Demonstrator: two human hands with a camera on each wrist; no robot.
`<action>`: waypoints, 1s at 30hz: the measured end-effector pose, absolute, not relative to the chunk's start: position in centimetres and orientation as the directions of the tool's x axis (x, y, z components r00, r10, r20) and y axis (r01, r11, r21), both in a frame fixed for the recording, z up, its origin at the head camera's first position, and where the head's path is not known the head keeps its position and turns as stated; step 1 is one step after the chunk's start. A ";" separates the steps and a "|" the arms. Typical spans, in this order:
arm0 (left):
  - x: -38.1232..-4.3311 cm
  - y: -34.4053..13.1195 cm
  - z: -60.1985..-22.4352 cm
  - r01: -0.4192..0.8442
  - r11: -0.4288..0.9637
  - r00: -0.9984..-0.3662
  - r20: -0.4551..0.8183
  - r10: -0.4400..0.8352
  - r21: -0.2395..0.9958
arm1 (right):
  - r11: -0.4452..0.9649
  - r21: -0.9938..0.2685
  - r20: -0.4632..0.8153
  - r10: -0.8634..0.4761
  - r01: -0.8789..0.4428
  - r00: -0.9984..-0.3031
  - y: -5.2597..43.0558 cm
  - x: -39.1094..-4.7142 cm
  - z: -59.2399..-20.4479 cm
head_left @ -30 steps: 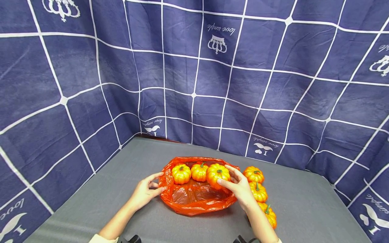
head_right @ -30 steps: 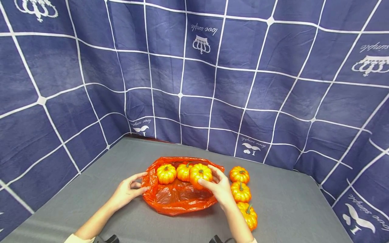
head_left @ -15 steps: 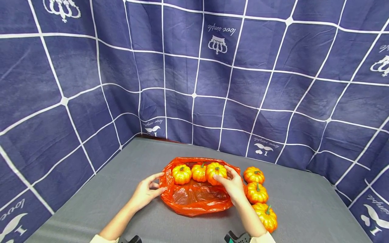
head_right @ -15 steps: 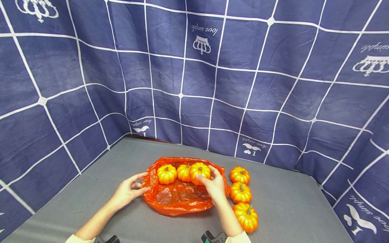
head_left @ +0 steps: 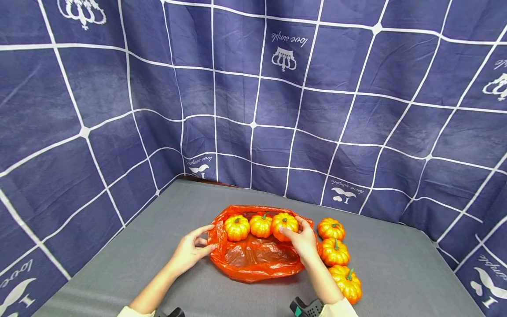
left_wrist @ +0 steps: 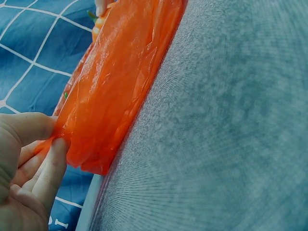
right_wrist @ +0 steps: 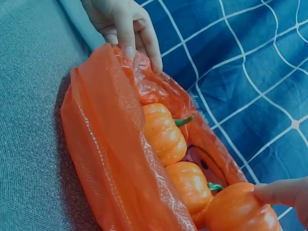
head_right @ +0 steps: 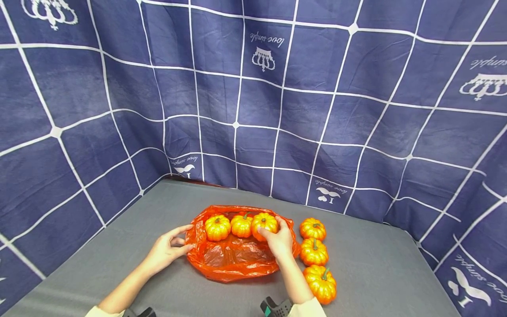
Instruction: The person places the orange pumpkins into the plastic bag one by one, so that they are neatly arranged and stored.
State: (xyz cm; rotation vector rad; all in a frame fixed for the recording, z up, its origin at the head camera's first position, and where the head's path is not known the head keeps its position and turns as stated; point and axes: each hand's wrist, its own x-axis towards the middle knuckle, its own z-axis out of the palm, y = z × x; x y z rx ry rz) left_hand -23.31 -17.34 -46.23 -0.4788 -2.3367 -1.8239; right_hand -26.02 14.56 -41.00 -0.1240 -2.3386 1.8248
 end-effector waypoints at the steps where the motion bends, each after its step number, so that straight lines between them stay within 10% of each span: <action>1: -23.3 -17.3 -46.3 0.336 0.212 -0.938 0.305 0.166 0.918 | 0.251 -0.967 0.087 0.175 -0.041 -0.981 14.6 -26.1 -41.1; 30: -23.1 -17.3 -46.0 0.334 0.203 -0.939 0.306 0.157 0.920 | 0.543 -0.840 0.160 0.241 -0.004 -0.957 14.3 -26.4 -42.8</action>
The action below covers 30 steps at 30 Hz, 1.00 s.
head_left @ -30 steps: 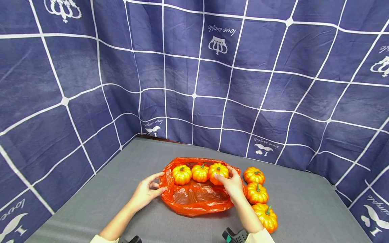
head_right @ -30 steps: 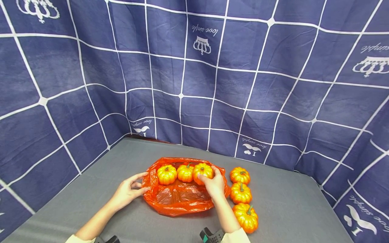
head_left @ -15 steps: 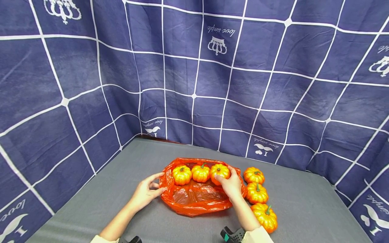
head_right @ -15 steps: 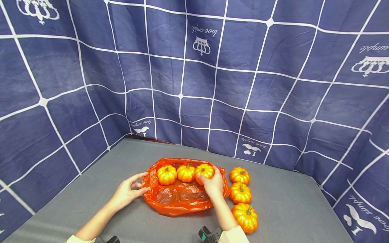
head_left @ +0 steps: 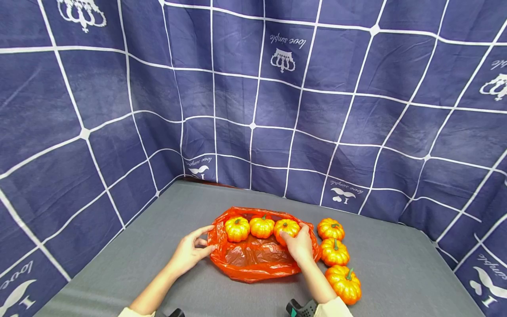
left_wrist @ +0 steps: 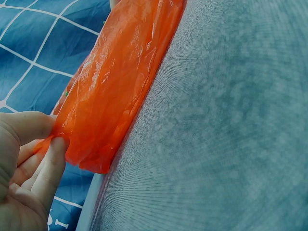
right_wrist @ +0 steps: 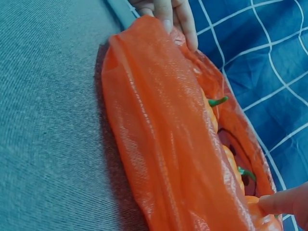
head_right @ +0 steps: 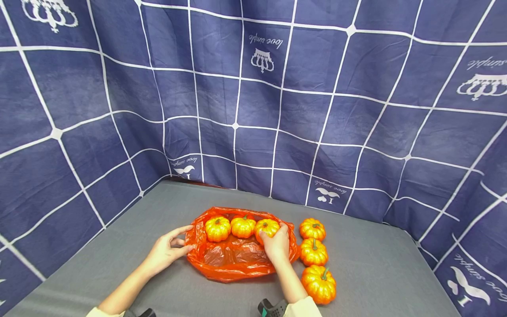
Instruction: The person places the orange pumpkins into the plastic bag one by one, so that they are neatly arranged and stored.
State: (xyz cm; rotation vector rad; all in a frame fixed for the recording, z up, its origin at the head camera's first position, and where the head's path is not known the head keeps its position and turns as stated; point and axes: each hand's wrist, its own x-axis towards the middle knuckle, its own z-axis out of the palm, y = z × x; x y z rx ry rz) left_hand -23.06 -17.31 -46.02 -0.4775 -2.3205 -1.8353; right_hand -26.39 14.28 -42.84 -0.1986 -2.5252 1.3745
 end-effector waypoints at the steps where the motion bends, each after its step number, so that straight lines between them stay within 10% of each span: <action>1: -23.0 -17.3 -46.0 0.333 0.203 -0.939 0.305 0.159 0.921 | 0.544 -0.839 0.159 0.248 0.001 -0.956 14.2 -26.3 -42.9; 30: -23.1 -17.3 -46.0 0.329 0.227 -0.942 0.302 0.147 0.917 | 0.550 -0.835 0.204 0.271 -0.023 -0.941 13.8 -25.7 -43.1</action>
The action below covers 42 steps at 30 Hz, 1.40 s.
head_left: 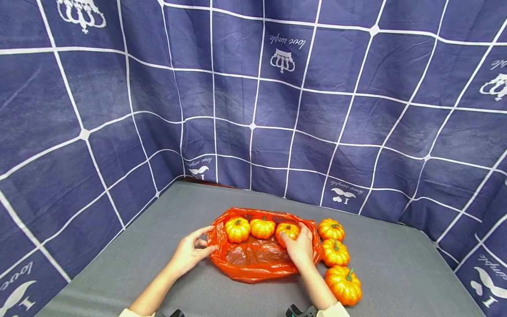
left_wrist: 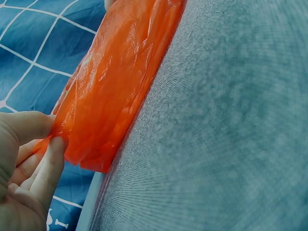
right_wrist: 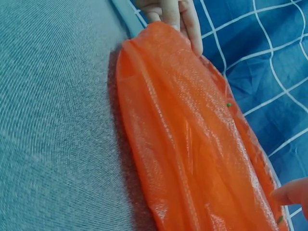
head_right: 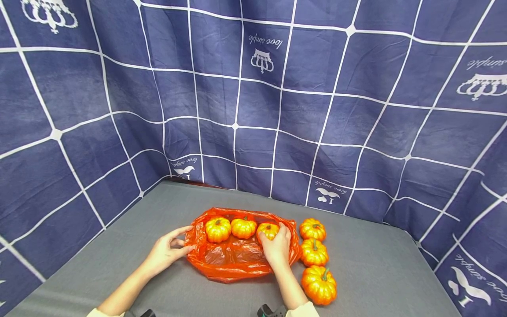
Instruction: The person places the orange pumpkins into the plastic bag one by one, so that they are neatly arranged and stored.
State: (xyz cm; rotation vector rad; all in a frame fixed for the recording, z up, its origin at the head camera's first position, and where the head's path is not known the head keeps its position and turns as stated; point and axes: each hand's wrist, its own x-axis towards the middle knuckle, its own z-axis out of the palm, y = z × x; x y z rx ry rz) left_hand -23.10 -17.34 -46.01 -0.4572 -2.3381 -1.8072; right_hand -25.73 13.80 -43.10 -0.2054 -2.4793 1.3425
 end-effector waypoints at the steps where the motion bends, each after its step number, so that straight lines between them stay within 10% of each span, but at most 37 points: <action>1: -23.1 -17.3 -46.0 0.330 0.228 -0.942 0.303 0.146 0.916 | 0.547 -0.837 0.205 0.270 -0.025 -0.941 13.8 -25.7 -43.0; 42: -23.3 -17.4 -46.4 0.359 0.246 -0.931 0.330 0.152 0.900 | 0.425 -0.901 0.206 0.236 -0.090 -0.950 18.7 -25.1 -38.7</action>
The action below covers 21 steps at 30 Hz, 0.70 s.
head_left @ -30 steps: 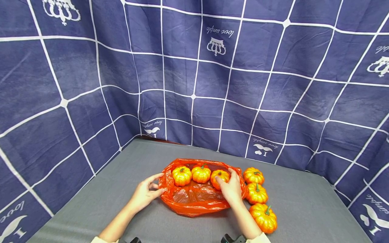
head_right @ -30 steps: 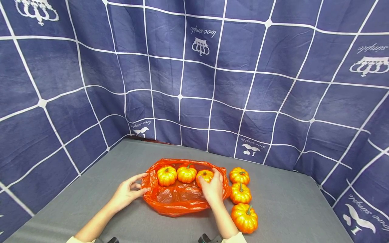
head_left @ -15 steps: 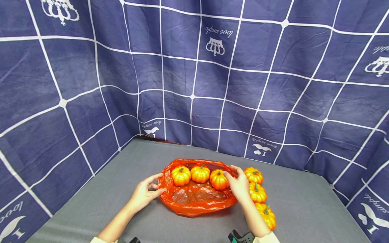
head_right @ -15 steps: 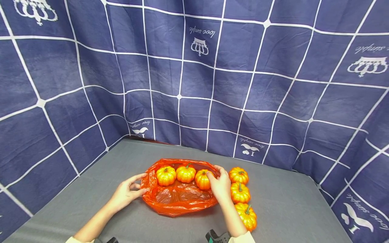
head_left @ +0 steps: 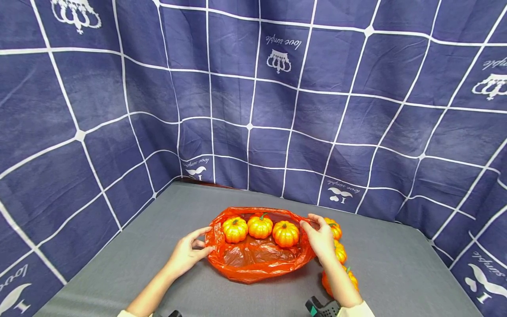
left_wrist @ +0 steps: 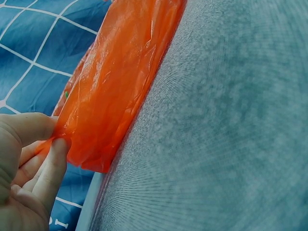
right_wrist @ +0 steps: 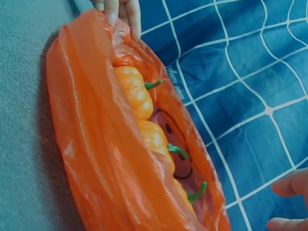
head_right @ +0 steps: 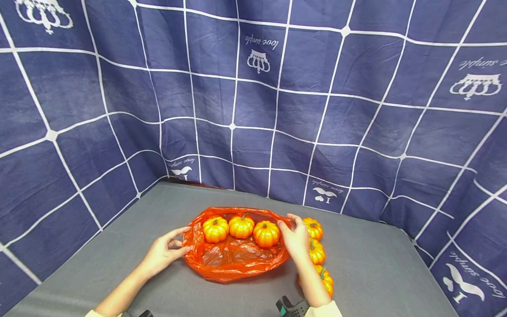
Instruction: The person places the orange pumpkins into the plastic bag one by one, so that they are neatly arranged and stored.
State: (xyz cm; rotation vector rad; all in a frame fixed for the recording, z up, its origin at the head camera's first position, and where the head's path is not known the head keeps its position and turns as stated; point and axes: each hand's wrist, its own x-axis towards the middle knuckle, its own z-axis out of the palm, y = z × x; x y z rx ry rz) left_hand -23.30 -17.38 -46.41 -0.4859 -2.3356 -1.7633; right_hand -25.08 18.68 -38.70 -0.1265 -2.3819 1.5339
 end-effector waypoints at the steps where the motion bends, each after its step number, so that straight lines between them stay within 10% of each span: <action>1: -23.3 -17.4 -46.4 0.359 0.246 -0.932 0.330 0.150 0.900 | 0.419 -0.904 0.202 0.235 -0.088 -0.951 18.8 -25.1 -38.6; 21: -23.2 -17.3 -46.5 0.348 0.250 -0.936 0.320 0.148 0.903 | 0.413 -0.910 0.102 0.245 0.009 -0.964 23.7 -27.4 -36.5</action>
